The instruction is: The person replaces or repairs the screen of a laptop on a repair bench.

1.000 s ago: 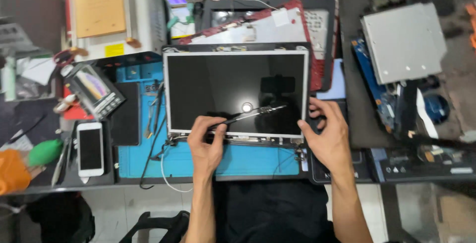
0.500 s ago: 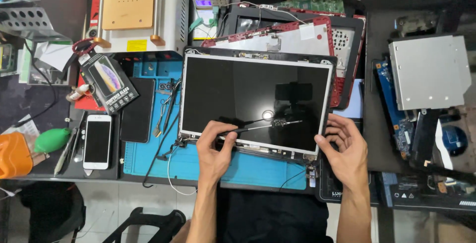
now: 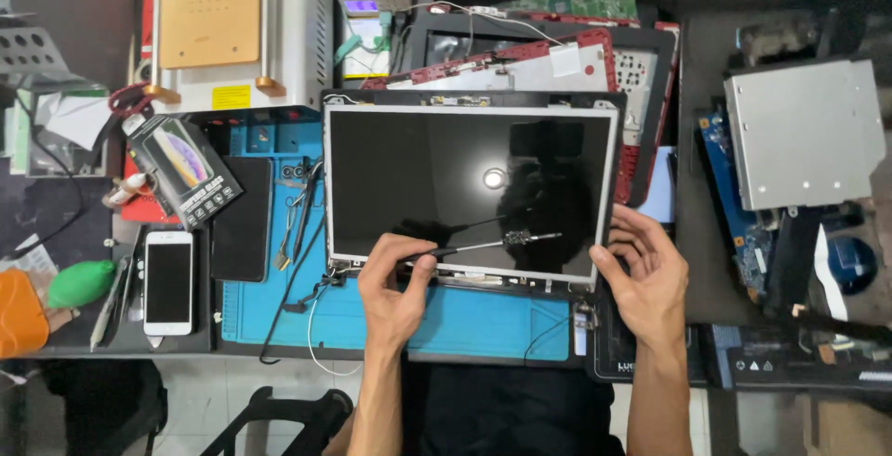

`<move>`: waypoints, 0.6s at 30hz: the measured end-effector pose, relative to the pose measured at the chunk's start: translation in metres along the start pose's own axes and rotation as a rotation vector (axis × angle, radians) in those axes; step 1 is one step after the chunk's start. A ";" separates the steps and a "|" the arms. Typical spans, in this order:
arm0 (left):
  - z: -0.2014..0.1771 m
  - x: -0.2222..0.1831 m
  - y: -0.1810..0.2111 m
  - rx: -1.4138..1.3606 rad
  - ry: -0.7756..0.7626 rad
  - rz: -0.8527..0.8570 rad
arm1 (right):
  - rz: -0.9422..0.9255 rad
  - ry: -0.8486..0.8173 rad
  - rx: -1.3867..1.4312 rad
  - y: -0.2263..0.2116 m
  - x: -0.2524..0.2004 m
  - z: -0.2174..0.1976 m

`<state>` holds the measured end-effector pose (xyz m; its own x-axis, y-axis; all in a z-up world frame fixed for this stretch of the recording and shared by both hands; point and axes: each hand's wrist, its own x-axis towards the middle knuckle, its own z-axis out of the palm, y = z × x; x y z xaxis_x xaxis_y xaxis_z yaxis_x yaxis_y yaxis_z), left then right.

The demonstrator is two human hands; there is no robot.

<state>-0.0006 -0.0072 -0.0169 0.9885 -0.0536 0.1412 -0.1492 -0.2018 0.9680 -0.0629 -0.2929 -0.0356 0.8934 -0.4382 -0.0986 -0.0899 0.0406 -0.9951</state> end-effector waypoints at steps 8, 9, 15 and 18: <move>0.004 0.005 -0.007 0.072 -0.023 0.068 | -0.024 0.030 -0.100 -0.005 0.002 0.003; 0.003 0.002 -0.007 0.100 -0.028 0.080 | -0.024 0.032 -0.104 -0.003 -0.003 0.002; 0.004 0.002 -0.011 0.079 -0.003 0.041 | -0.127 0.012 -0.457 -0.035 -0.027 0.004; 0.003 0.003 -0.010 0.071 -0.001 0.020 | -0.168 -0.013 -0.515 -0.031 -0.032 -0.005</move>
<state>0.0038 -0.0087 -0.0264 0.9853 -0.0591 0.1604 -0.1705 -0.2696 0.9478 -0.0913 -0.2847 -0.0018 0.9192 -0.3894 0.0587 -0.1462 -0.4758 -0.8673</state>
